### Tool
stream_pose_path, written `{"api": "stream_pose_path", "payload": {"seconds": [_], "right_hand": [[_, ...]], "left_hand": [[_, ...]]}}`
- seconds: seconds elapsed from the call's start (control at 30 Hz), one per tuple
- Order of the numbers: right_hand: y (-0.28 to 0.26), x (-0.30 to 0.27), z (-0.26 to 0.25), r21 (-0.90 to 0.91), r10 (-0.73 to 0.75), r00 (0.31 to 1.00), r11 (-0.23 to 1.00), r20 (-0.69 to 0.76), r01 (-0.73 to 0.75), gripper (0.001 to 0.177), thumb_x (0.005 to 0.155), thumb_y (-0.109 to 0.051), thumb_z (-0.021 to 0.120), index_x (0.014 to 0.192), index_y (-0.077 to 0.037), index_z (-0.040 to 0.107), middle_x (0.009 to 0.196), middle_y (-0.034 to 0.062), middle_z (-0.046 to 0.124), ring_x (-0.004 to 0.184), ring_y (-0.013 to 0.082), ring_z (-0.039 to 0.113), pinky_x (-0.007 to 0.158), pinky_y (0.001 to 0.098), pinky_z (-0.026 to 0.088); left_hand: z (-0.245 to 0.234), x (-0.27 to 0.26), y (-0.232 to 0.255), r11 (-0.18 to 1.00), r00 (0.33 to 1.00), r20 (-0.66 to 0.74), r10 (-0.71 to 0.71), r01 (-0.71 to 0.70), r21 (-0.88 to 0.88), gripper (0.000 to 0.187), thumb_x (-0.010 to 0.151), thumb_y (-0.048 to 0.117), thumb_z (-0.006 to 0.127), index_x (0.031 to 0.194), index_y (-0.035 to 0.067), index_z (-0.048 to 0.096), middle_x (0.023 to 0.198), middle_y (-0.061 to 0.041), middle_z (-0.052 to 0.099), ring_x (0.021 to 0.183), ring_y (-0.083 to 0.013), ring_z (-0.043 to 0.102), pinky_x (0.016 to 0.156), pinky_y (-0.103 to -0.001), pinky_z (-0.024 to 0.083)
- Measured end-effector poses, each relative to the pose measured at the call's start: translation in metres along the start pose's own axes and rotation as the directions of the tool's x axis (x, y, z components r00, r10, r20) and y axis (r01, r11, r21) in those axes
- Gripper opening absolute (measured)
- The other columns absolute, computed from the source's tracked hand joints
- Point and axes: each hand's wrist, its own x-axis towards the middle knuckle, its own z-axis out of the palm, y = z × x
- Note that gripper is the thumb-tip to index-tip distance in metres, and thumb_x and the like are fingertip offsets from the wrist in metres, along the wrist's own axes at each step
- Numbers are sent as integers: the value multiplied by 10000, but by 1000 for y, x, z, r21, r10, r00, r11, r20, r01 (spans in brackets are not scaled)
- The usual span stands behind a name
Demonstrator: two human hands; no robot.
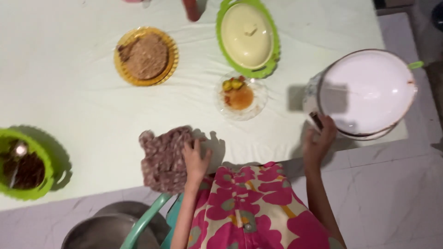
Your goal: Wipe a dining table with a cloth while moving dishes and containers
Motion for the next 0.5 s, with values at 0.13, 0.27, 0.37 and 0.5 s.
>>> {"api": "stream_pose_path", "payload": {"seconds": [0.13,0.27,0.37,0.5], "right_hand": [[-60,-27,45,155,104,988,980,116,-121,388,936,64,672,1313,-27,665,1167,239,623,1078,440,641,919,529,526],[-64,-58,103,440,591,645,474,483,-763,318,957,-57,638,1271,-87,599,1117,75,658,991,170,649,941,338,561],[-45,-80,148,319,614,279,46,738,-947,303,981,-132,589,1273,-65,544,1047,213,716,959,299,742,984,461,581],[-31,-100,195,289,590,157,-137,792,-947,244,994,-196,644,1199,-63,632,1205,317,675,1089,414,707,1029,517,545]], "left_hand": [[-24,-13,-35,959,996,-91,5,21,282,595,873,275,776,1401,145,536,1492,-307,342,1414,-537,327,1102,-701,336],[-27,-25,-72,925,997,-35,-68,76,372,760,843,250,810,1511,241,449,1661,-259,143,1506,-572,35,1096,-823,99],[-28,-20,-87,934,994,11,-112,102,343,956,830,209,815,1612,334,279,1715,-198,5,1504,-577,-50,1078,-854,44],[-21,-6,-99,919,978,94,-187,140,368,1052,763,324,846,1611,385,226,1728,-140,-61,1516,-561,-49,1078,-855,74]]}}
